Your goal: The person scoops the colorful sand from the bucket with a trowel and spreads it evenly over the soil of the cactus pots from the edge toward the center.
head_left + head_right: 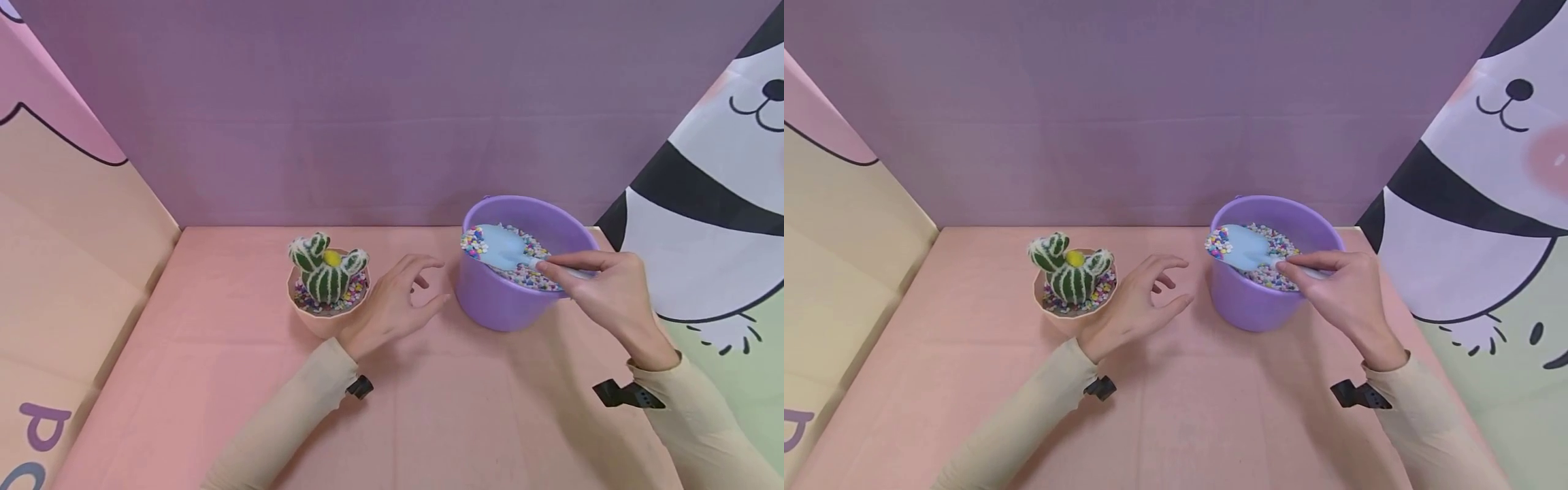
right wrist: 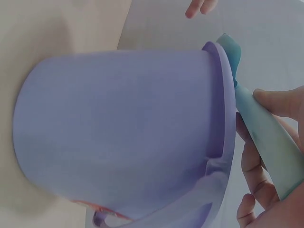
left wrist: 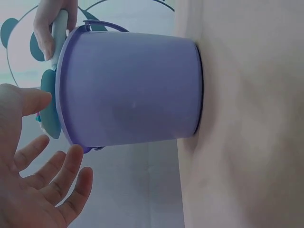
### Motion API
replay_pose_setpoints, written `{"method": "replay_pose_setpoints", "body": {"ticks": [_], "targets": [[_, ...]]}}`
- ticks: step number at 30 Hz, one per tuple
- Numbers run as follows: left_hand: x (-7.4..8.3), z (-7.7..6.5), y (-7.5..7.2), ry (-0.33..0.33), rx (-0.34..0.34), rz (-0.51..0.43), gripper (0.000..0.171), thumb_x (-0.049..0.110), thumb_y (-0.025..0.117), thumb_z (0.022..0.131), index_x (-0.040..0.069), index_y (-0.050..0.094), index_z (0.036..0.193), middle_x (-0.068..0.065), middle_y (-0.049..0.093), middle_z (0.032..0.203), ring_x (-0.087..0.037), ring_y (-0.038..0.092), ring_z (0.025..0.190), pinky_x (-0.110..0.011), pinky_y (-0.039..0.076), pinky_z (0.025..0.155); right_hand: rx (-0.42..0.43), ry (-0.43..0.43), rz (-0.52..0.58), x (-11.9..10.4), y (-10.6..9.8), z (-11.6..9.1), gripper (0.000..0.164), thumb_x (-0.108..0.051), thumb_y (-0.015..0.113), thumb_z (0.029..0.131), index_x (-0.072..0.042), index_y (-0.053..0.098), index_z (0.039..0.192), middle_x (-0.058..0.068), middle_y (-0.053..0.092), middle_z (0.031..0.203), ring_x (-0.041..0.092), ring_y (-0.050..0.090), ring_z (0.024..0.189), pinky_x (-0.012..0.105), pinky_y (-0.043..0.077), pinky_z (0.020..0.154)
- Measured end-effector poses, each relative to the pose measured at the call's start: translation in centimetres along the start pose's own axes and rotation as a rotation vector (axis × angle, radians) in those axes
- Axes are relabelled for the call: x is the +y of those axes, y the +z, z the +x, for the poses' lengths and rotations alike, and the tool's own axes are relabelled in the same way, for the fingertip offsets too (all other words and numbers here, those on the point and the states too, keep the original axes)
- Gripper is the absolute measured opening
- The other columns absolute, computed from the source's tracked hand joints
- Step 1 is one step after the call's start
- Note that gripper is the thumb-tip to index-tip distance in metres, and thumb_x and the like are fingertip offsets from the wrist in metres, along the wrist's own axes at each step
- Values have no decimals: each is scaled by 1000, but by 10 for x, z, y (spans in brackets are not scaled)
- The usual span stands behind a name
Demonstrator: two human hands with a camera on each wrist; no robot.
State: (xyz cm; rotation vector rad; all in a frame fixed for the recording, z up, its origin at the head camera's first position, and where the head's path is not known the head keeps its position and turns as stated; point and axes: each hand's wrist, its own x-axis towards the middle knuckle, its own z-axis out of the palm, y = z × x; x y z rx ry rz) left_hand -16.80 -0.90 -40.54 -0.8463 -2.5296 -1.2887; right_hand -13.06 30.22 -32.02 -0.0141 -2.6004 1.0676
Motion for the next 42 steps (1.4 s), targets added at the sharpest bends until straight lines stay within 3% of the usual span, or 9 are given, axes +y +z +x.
{"method": "replay_pose_setpoints", "body": {"ticks": [8,16,26,34,42], "targets": [[0,-10,-2,-2,2,-33,51,33,79,96,19,62,142,5,63,143,-13,70,104,-37,62,87,-25,-42,36,-3,10,-4,23,-29,91,86,-12,87,100,-30,75,79,-10,69,80,11,51,63],[-2,-18,-7,1,3,-55,50,32,79,96,18,63,141,2,64,141,-16,70,103,-40,61,89,-19,-100,42,-7,18,-7,17,-23,92,84,-13,88,98,-31,74,78,-10,68,80,8,50,67],[-1,-32,-16,-5,-3,-79,48,32,79,96,18,64,140,4,64,140,-14,68,105,-41,60,93,-40,-139,38,-15,26,-11,14,-23,92,85,-16,88,97,-31,74,80,-11,68,78,8,50,67],[-4,-42,-23,-9,22,-64,45,30,80,95,19,67,136,6,65,138,-10,67,104,-34,60,91,-64,-159,32,-23,31,-11,12,-25,90,86,-18,88,95,-29,75,82,-10,68,82,8,50,70],[-6,-50,-36,11,62,-62,34,22,82,94,18,71,126,6,71,129,-13,69,101,-36,60,90,-71,-147,48,-30,37,-11,9,-23,91,86,-18,88,93,-27,76,80,-11,68,81,8,49,71]]}}
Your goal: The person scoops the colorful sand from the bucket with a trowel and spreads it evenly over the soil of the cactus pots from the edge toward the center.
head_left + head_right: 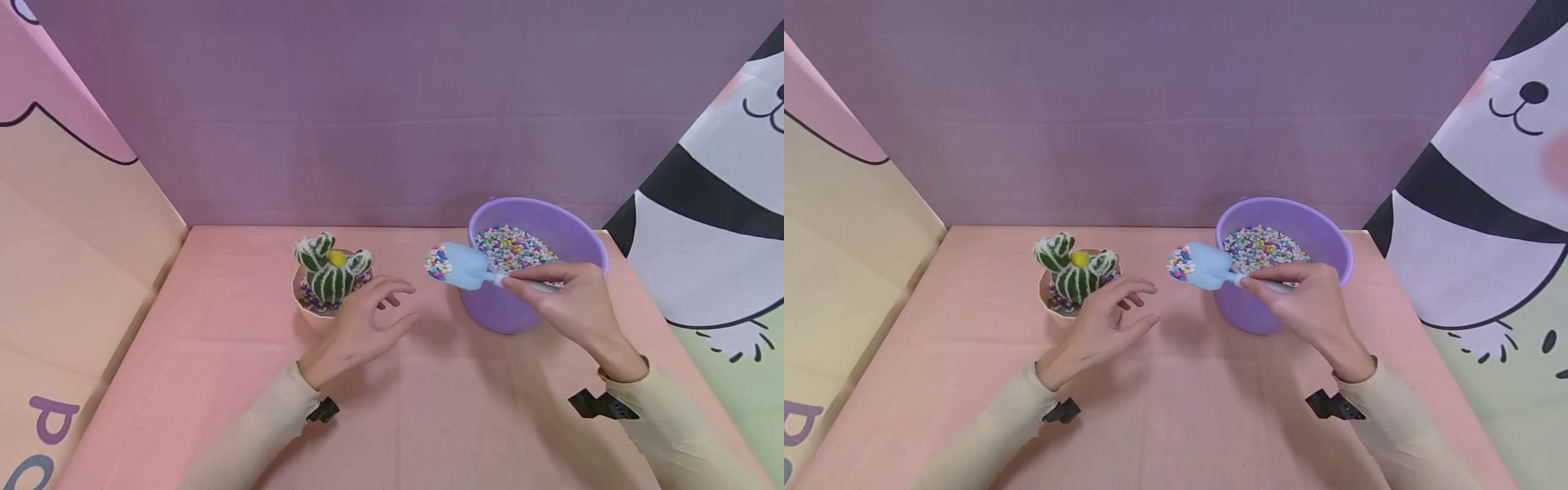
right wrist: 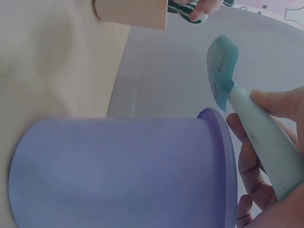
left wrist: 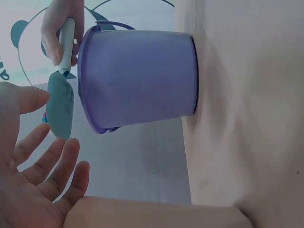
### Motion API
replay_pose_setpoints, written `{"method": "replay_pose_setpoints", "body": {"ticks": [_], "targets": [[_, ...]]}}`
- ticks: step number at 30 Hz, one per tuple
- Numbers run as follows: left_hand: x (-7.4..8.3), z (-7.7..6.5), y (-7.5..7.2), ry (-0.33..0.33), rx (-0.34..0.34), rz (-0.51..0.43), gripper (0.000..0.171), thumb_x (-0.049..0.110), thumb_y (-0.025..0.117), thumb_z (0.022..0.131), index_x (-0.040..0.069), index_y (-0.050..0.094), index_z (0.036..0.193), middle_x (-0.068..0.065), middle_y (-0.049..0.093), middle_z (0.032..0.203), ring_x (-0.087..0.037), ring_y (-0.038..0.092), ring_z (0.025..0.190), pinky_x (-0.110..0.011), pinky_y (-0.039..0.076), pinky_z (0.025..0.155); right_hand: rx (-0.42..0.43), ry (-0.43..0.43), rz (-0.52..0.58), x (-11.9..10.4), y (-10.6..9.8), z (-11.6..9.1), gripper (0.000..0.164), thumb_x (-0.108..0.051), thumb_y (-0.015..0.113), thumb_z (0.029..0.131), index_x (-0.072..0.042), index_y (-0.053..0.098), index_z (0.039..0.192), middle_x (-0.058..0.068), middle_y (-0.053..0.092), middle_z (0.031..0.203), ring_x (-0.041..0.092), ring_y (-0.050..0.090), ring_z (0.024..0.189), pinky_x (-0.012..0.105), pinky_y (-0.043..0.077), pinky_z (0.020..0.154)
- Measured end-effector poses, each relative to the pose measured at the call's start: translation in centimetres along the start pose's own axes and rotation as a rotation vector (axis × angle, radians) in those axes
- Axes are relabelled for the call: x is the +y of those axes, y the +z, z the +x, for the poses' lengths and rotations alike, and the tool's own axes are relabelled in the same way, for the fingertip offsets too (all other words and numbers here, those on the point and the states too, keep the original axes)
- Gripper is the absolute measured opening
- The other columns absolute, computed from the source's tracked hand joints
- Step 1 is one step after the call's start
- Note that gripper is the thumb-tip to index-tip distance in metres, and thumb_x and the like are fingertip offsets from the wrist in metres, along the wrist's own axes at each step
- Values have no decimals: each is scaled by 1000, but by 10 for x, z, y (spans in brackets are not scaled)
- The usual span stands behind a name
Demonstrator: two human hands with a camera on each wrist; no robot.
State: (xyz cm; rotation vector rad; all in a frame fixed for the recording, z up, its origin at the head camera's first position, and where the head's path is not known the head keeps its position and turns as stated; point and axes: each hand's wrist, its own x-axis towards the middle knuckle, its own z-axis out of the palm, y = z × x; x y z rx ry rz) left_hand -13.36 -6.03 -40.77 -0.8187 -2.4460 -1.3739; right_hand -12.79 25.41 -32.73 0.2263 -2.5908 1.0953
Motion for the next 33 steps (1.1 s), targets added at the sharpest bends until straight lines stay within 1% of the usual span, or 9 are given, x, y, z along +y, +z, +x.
{"method": "replay_pose_setpoints", "body": {"ticks": [6,9,13,18,20,22,27,30,33], "targets": [[-5,-8,-11,55,44,3,25,18,82,93,16,74,116,2,75,115,-16,70,98,-33,59,85,-39,-8,-13,-4,5,1,13,-28,90,86,-19,88,95,-16,81,83,-9,68,82,11,48,71],[-8,-13,-17,87,73,-9,22,16,82,92,15,75,113,1,76,110,-16,70,96,-34,61,83,-47,-7,-6,-6,8,2,12,-29,91,86,-21,88,95,-14,81,83,-7,67,83,12,47,70],[-14,-20,-26,152,125,-38,20,10,83,91,13,77,109,1,77,106,-18,71,92,-35,62,82,-50,-23,10,-10,13,2,10,-26,92,85,-21,88,93,-10,81,81,-5,67,79,14,47,67],[-24,-25,-39,205,197,-39,20,4,83,88,13,79,106,-1,79,104,-18,74,95,-27,60,84,-54,-48,15,-14,19,2,9,-24,93,83,-22,88,91,-6,82,81,-7,68,77,13,48,66],[-28,-27,-44,207,212,-28,19,3,83,88,12,80,104,-1,79,103,-17,74,97,-25,59,84,-57,-52,15,-16,21,2,9,-25,93,83,-22,88,91,-5,82,81,-7,68,78,13,48,66],[-32,-30,-48,212,221,-18,17,2,83,88,9,80,103,-3,79,102,-18,73,94,-24,58,83,-62,-62,11,-19,22,3,8,-25,93,83,-22,88,90,-4,82,82,-8,69,78,13,49,66],[-41,-37,-57,209,248,59,14,2,83,86,9,80,98,-3,79,99,-20,72,89,-25,57,82,-75,-84,2,-22,28,6,6,-24,91,84,-22,88,89,-4,82,81,-6,69,75,14,49,65],[-47,-43,-63,187,261,88,15,1,83,86,9,80,98,-3,79,100,-20,72,94,-24,55,86,-98,-86,-4,-24,33,8,5,-24,91,84,-23,88,89,-5,82,81,-4,68,73,15,49,65],[-52,-48,-70,160,274,83,14,0,82,87,8,80,98,-4,79,100,-19,72,94,-20,54,86,-120,-82,-5,-25,38,9,6,-23,91,83,-22,88,89,-6,81,81,-1,68,73,16,50,64]]}}
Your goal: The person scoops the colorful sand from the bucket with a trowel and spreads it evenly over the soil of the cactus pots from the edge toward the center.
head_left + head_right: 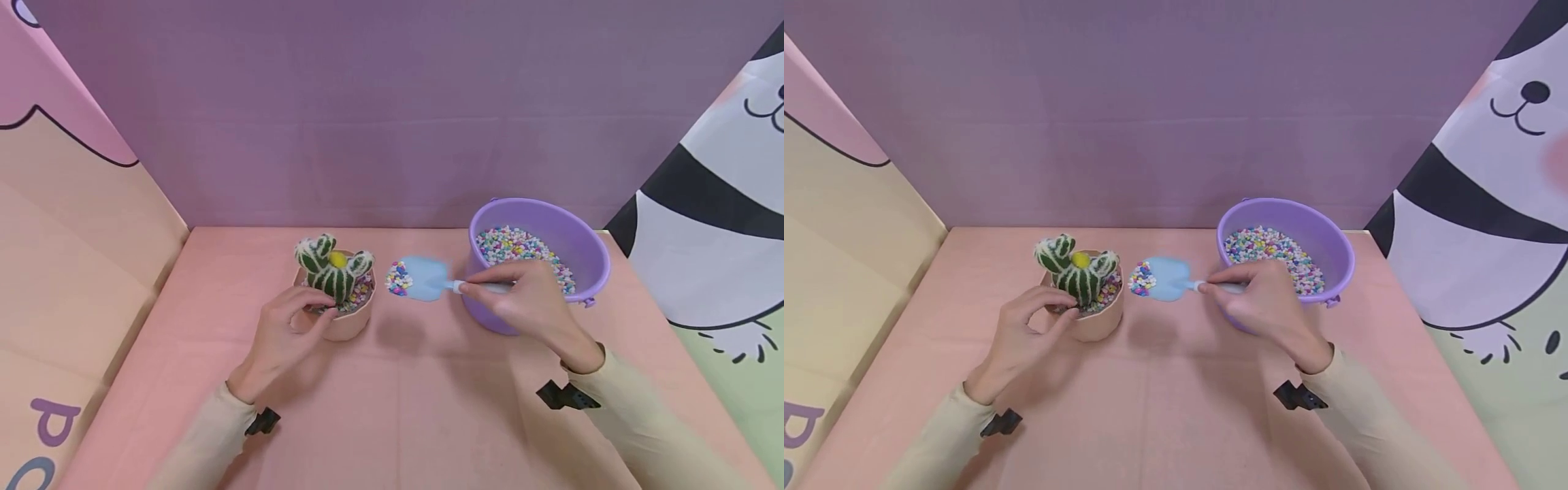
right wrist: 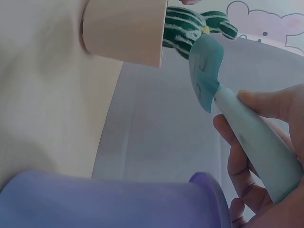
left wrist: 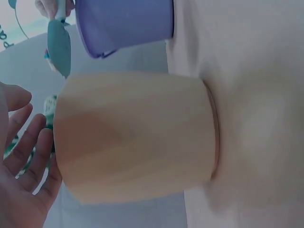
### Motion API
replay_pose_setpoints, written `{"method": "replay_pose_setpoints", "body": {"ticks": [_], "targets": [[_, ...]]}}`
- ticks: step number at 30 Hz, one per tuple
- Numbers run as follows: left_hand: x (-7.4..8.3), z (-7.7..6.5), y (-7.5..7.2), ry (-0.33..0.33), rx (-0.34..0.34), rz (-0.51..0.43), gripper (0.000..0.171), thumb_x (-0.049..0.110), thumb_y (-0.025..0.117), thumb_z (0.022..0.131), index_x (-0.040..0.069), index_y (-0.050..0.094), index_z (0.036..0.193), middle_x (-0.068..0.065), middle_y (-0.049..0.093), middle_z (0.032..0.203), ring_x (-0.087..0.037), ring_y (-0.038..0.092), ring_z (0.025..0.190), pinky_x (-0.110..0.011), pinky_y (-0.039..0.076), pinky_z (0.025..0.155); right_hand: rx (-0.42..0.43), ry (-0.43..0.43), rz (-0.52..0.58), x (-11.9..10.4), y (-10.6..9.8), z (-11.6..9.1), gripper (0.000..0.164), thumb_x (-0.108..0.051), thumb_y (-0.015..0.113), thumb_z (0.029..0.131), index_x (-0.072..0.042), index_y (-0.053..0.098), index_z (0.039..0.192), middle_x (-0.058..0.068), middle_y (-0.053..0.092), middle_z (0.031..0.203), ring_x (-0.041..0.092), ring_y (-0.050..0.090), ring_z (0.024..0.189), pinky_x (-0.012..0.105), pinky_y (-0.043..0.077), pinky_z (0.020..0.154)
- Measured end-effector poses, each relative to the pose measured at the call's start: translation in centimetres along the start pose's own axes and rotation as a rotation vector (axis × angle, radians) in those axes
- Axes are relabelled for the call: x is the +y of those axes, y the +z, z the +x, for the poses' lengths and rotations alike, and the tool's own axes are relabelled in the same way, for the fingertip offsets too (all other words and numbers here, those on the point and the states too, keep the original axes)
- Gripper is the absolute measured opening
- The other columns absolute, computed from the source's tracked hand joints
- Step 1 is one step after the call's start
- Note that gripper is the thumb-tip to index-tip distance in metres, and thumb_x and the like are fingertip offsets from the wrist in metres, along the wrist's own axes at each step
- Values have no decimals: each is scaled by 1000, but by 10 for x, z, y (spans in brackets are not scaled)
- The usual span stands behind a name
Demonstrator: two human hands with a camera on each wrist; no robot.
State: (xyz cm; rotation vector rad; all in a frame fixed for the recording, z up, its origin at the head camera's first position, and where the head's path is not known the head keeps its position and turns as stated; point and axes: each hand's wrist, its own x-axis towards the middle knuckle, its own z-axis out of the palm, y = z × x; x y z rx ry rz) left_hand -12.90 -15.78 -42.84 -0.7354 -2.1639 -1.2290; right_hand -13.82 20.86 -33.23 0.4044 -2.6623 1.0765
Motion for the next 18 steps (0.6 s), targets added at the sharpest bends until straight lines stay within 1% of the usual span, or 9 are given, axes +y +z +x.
{"method": "replay_pose_setpoints", "body": {"ticks": [2,7,9,12,14,18], "targets": [[-3,-1,-6,-11,20,10,14,0,81,88,9,80,98,-4,80,99,-18,71,93,-19,53,86,-12,-5,4,-1,3,2,6,-21,91,83,-21,89,88,-6,81,80,0,69,73,16,51,65],[-12,0,-20,-22,97,43,17,-3,80,87,9,81,99,-5,78,93,-18,69,86,-20,52,80,-52,6,-10,-7,10,5,4,-23,89,84,-23,89,88,-9,81,80,4,70,75,17,52,67],[-16,1,-24,-25,127,48,18,-4,79,87,7,80,100,-6,78,93,-20,69,84,-20,52,79,-69,13,-21,-9,13,7,4,-25,88,85,-23,89,89,-10,81,80,6,69,75,19,51,67],[-22,3,-28,-46,153,68,17,-4,77,88,5,80,103,-7,79,95,-21,70,84,-19,51,79,-86,-1,-31,-12,16,9,4,-25,87,86,-23,89,89,-11,80,80,8,69,75,20,51,66],[-27,3,-31,-63,155,81,17,-6,75,89,4,79,103,-9,79,99,-18,70,87,-16,51,80,-102,-4,-28,-13,17,10,4,-26,87,87,-23,88,89,-12,80,82,8,70,77,21,52,67],[-35,3,-37,-120,145,93,22,-10,65,95,3,79,104,-13,78,111,-3,67,99,-12,49,83,-135,4,-35,-18,20,15,3,-28,86,88,-27,88,89,-14,80,84,7,71,79,23,53,70]]}}
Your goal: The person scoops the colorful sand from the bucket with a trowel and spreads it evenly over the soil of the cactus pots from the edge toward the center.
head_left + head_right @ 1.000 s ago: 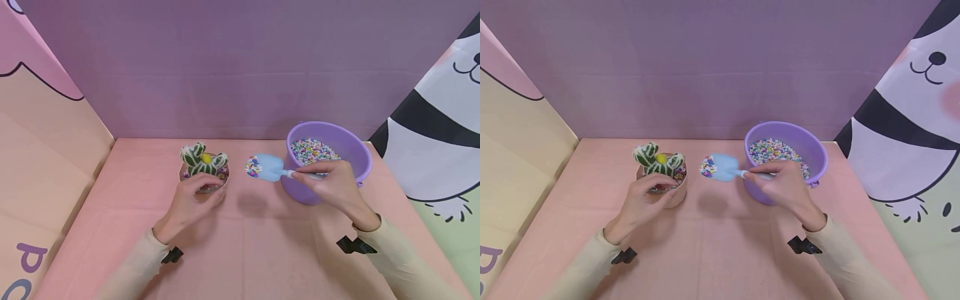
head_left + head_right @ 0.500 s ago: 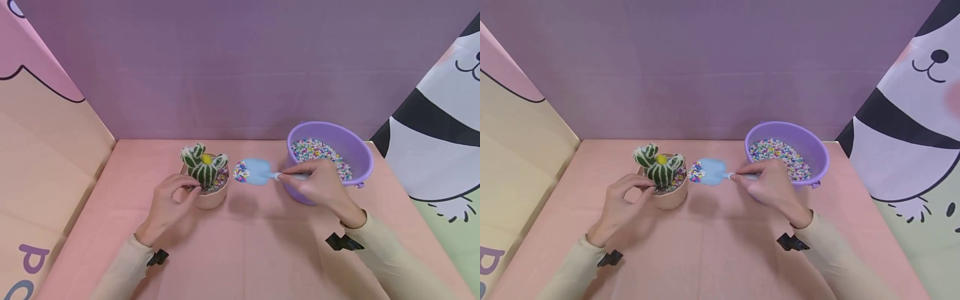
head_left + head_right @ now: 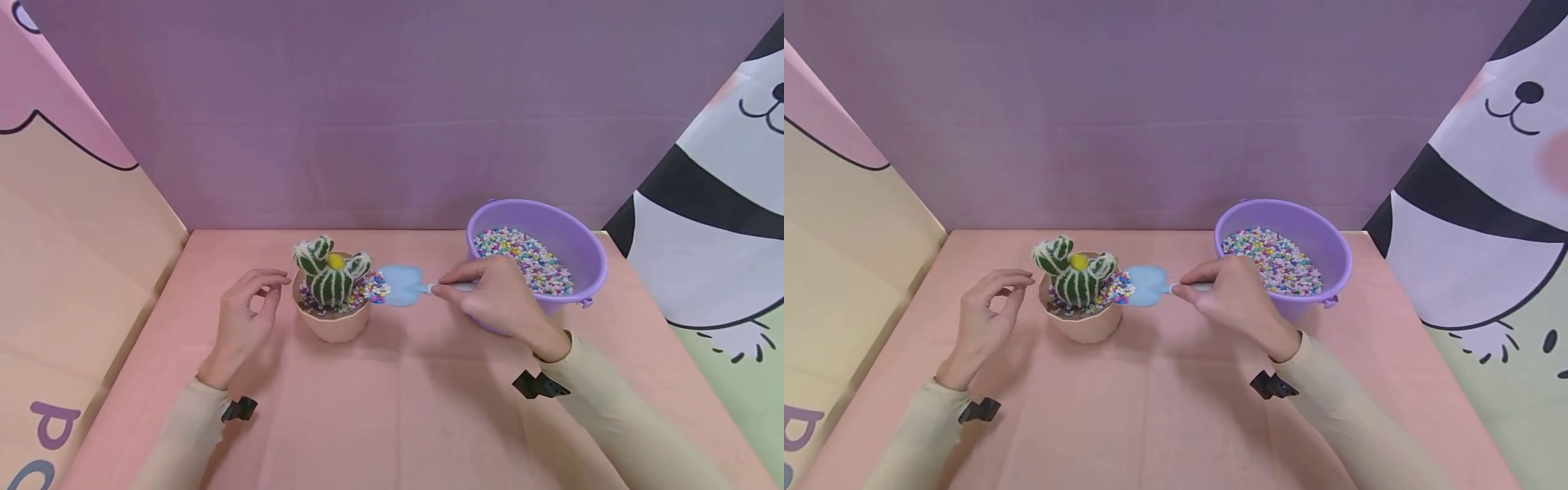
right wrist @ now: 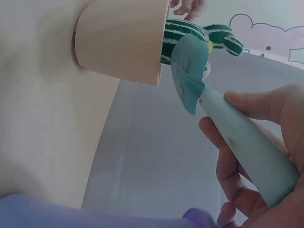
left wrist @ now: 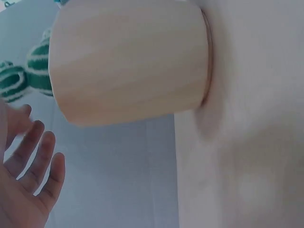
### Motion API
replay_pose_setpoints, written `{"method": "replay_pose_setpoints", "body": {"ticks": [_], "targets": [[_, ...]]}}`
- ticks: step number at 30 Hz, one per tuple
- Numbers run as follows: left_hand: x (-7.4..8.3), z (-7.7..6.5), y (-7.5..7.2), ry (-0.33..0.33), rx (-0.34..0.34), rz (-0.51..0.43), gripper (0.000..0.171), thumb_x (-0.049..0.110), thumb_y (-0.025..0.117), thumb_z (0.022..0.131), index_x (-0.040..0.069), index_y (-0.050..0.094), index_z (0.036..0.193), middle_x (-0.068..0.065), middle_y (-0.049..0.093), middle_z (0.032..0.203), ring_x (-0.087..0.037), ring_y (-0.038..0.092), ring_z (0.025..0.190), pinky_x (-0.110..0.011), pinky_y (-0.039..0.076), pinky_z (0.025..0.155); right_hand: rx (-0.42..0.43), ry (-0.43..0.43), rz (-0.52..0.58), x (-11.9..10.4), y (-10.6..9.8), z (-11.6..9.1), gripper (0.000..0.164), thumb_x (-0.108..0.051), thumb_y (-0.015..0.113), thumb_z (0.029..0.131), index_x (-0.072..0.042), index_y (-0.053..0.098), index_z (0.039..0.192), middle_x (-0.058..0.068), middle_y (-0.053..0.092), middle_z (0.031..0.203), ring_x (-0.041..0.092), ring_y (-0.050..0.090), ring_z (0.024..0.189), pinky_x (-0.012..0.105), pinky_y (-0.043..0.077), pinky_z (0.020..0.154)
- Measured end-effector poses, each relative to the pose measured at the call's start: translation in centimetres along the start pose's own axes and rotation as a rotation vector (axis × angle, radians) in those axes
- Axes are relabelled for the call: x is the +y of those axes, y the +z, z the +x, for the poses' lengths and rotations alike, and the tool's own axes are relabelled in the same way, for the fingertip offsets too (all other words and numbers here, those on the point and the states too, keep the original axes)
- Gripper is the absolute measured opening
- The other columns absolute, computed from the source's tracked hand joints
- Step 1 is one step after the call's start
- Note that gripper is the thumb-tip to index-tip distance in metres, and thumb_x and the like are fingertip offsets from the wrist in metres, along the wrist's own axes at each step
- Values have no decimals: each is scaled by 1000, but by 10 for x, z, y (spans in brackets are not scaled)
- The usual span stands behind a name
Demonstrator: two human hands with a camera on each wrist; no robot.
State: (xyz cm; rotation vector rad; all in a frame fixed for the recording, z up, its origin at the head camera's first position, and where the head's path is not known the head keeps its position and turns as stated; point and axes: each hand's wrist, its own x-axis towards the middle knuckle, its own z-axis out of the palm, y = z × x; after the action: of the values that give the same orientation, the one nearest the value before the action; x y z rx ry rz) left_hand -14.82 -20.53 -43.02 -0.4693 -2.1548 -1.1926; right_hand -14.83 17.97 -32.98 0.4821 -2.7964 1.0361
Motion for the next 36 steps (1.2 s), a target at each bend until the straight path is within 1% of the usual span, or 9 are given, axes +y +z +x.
{"method": "replay_pose_setpoints", "body": {"ticks": [3,6,8,14,17,20,24,28,36], "targets": [[-5,1,-3,-34,-19,-3,26,-10,60,97,4,79,108,-14,77,120,-2,67,106,-10,48,84,-23,-5,-14,-4,1,4,4,-29,85,88,-27,88,90,-15,81,85,6,72,80,26,54,71],[-9,1,-5,-50,-76,1,25,-6,68,95,5,78,115,-13,76,126,-13,69,107,-11,49,84,-44,-15,-30,-7,2,8,6,-30,85,88,-26,88,92,-14,81,86,7,74,82,28,56,73],[-12,1,-6,-56,-132,-1,31,-4,74,91,5,77,120,-12,75,128,-20,69,109,-13,51,85,-56,-22,-37,-9,3,11,7,-29,85,88,-26,88,93,-14,82,87,7,75,84,30,57,75],[-15,1,-5,-68,-325,3,48,10,86,85,8,72,132,-7,68,143,-26,62,130,-30,55,91,-69,-31,-56,-11,6,16,9,-31,83,89,-26,88,94,-13,82,89,9,76,87,33,57,76],[-17,1,-4,-54,-381,11,52,14,90,82,7,72,130,-8,64,148,-29,59,137,-42,58,93,-79,-29,-50,-12,8,17,10,-31,83,89,-25,88,95,-13,82,89,7,77,87,32,58,75],[-19,1,-4,-34,-393,26,46,15,92,78,7,75,120,-11,62,149,-34,58,139,-50,57,95,-92,-34,-41,-15,8,19,12,-32,83,89,-23,88,96,-12,82,90,8,78,88,33,60,75],[-23,-1,-5,-36,-385,45,38,17,95,77,10,77,109,-10,63,150,-35,58,140,-54,56,98,-107,-48,-39,-17,8,21,14,-30,84,89,-19,87,96,-9,83,91,11,79,90,34,61,76],[-24,-2,-5,-58,-377,43,37,19,96,77,14,78,108,-8,64,150,-33,59,140,-50,55,96,-127,-52,-42,-18,7,24,13,-29,83,89,-18,87,95,-9,83,91,11,79,91,34,61,76],[-24,0,-5,-47,-368,46,33,19,96,76,15,78,104,-8,67,148,-32,63,136,-41,56,92,-128,-65,-55,-19,6,26,11,-27,84,88,-17,87,94,-7,83,90,13,79,89,34,61,75]]}}
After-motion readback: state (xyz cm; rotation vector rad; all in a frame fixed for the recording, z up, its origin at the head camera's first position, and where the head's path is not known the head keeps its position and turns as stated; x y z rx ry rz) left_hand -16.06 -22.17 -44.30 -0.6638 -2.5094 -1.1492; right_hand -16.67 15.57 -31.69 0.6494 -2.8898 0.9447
